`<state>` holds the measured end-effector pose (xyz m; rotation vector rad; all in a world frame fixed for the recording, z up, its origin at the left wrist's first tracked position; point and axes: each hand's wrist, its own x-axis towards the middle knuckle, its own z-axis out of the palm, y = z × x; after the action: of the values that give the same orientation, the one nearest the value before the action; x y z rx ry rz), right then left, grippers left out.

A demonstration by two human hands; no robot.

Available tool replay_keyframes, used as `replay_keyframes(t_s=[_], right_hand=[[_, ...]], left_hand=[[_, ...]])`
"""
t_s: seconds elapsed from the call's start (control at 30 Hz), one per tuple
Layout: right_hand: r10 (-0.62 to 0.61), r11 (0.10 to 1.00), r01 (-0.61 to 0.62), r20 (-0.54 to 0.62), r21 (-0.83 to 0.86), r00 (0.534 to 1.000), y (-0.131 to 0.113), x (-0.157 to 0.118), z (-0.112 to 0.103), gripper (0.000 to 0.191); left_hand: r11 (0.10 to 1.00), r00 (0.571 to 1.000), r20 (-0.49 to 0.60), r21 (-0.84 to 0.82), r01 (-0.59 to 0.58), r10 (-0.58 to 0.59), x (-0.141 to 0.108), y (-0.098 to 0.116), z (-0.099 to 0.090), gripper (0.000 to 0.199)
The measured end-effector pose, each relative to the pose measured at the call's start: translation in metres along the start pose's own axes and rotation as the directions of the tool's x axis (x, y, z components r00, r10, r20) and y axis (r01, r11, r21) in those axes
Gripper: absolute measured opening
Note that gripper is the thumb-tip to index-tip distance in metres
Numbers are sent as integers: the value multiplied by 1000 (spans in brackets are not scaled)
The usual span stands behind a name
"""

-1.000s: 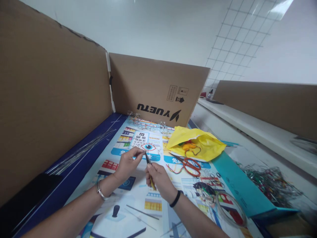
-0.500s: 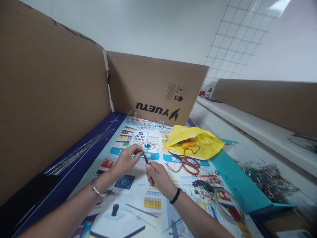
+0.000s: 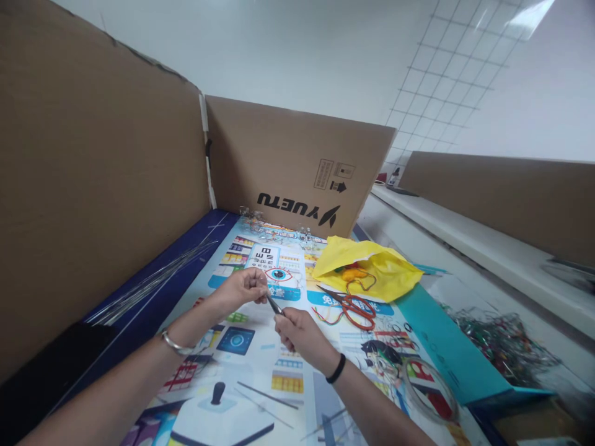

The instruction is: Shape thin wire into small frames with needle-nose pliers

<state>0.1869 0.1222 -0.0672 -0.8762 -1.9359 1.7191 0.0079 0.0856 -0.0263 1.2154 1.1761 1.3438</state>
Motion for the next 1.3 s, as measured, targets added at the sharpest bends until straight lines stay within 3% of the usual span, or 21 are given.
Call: replay_keyframes(t_s=[0.27,0.5,0.6,0.73,0.87,1.1,1.17,1.23,1.3], right_hand=[[39,995,-35,-44,90,998,-2,-1,2,37],[69,993,-65,-32,102,997,-4,-2,2,38],[53,998,-51,-49,47,997,-1,-1,1,35],[-44,995,39,-59,-92,997,4,0,-2,31],[-126,965,126,15,-230,992,0,-3,-7,30],[-173,884,230,172,-406,970,-12,-6,-16,29],[-190,875,236,148,-422,970,-11,-5,-16,28],[-213,889,217,57,-404,975,-7,-3,-15,26],[-213,925,192,-30,-329,977,-2,-2,-12,26]], left_hand=[[976,970,-197,190,-107,144,-1,-3,16,16],[833,940,-199,537,-132,277,-5,-8,15,7],[793,940,-165,591,-148,299,-6,-7,13,6],[899,971,-114,413,-146,210,-3,-3,10,11],[993,1000,3,117,-24,24,-2,2,3,20],[987,958,241,-12,162,-154,-7,5,-8,26],[990,970,203,-26,138,-130,-7,4,-5,26],[997,996,69,-48,59,-56,-6,4,3,25],[998,995,-100,-57,-25,19,-5,3,12,24]])
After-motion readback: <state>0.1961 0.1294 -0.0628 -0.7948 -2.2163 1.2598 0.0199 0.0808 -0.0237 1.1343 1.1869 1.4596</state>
